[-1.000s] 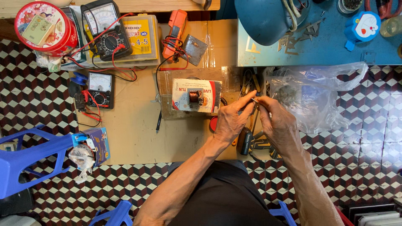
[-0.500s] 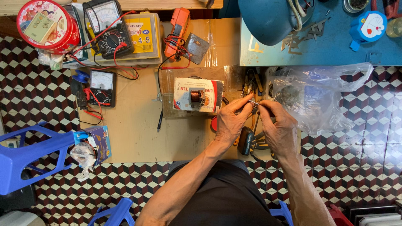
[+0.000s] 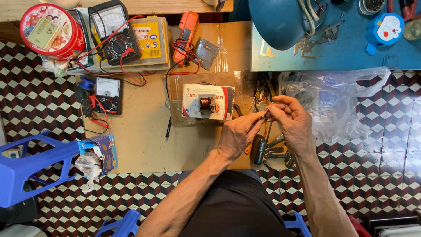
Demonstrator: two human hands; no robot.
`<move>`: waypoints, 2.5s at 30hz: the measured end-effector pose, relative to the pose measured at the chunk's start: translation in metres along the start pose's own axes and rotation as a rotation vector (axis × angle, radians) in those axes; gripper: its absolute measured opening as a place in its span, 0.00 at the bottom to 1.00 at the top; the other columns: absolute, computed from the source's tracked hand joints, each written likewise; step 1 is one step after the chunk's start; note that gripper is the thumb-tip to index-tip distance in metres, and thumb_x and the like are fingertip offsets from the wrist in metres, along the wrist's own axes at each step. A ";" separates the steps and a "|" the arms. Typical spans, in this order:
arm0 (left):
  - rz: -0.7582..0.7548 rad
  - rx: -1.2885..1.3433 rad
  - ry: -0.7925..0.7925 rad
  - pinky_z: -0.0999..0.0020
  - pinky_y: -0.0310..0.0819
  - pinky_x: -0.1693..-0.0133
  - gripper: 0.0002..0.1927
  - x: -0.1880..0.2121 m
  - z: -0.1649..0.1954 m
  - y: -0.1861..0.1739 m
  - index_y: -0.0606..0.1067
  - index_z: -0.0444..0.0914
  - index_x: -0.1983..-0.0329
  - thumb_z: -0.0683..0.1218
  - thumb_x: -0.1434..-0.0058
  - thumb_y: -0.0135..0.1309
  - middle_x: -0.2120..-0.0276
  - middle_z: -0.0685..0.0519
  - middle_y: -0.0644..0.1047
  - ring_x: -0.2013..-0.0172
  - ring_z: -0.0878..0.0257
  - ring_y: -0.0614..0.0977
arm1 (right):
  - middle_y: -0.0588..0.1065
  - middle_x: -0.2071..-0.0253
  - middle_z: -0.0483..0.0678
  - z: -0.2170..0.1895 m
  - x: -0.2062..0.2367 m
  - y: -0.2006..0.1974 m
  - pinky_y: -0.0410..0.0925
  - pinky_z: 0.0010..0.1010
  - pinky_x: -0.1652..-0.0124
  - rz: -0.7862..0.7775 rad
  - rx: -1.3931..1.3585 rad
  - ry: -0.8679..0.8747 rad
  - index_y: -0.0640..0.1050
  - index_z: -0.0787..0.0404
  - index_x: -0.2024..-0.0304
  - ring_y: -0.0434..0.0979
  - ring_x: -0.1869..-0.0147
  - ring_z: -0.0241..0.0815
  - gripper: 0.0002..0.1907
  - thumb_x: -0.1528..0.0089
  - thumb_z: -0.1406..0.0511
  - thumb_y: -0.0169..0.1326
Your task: The person repeatedly picks small metal pieces from a plastic bag, places them onto a small electronic device on the table, and uses a caliper to measure the pieces. The person handles the device and pieces one at a time throughout the clip.
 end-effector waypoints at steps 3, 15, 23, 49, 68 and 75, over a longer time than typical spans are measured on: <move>0.085 -0.062 0.081 0.65 0.81 0.61 0.13 0.001 0.008 -0.005 0.77 0.36 0.46 0.40 0.34 0.59 0.58 0.46 0.83 0.62 0.55 0.86 | 0.80 0.55 0.52 0.013 0.003 0.007 0.76 0.25 0.54 0.104 -0.170 0.040 0.73 0.69 0.45 0.81 0.55 0.36 0.15 0.34 0.70 0.55; 0.088 -0.055 0.056 0.68 0.83 0.59 0.13 0.005 0.002 -0.002 0.78 0.34 0.46 0.40 0.34 0.58 0.56 0.46 0.83 0.60 0.57 0.87 | 0.78 0.56 0.50 0.027 0.003 0.014 0.75 0.25 0.54 0.138 -0.167 0.135 0.75 0.69 0.48 0.80 0.55 0.36 0.16 0.37 0.70 0.59; 0.041 0.137 -0.088 0.72 0.84 0.59 0.15 0.015 -0.013 0.002 0.78 0.35 0.45 0.42 0.34 0.59 0.55 0.47 0.84 0.59 0.62 0.87 | 0.78 0.57 0.51 0.046 -0.001 0.010 0.74 0.27 0.53 0.076 -0.317 0.293 0.77 0.71 0.50 0.79 0.54 0.39 0.15 0.39 0.72 0.59; 0.024 0.086 -0.014 0.73 0.84 0.60 0.18 0.064 -0.002 -0.097 0.72 0.41 0.41 0.43 0.33 0.60 0.62 0.53 0.83 0.63 0.67 0.86 | 0.80 0.59 0.53 0.028 0.052 0.080 0.74 0.22 0.61 -0.135 -0.302 0.405 0.77 0.69 0.51 0.82 0.59 0.39 0.12 0.31 0.65 0.51; 0.123 -0.182 0.004 0.60 0.79 0.51 0.28 0.050 -0.010 -0.155 0.70 0.40 0.39 0.47 0.39 0.68 0.49 0.46 0.78 0.51 0.53 0.82 | 0.80 0.68 0.47 0.034 0.029 0.087 0.66 0.17 0.71 -0.039 -0.206 0.304 0.80 0.64 0.60 0.74 0.71 0.29 0.06 0.35 0.67 0.59; -0.139 -0.179 -0.030 0.56 0.71 0.40 0.41 0.000 -0.044 -0.145 0.65 0.40 0.33 0.48 0.48 0.71 0.40 0.44 0.74 0.40 0.47 0.76 | 0.79 0.68 0.46 0.032 0.003 0.093 0.67 0.17 0.70 0.010 -0.274 0.234 0.80 0.65 0.60 0.75 0.69 0.29 0.07 0.36 0.67 0.60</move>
Point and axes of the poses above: each hand's wrist, its own x-axis away from the middle knuckle, its own y-axis out of the palm, z = x × y, the point moved 8 cm from there along -x, towards the middle knuckle
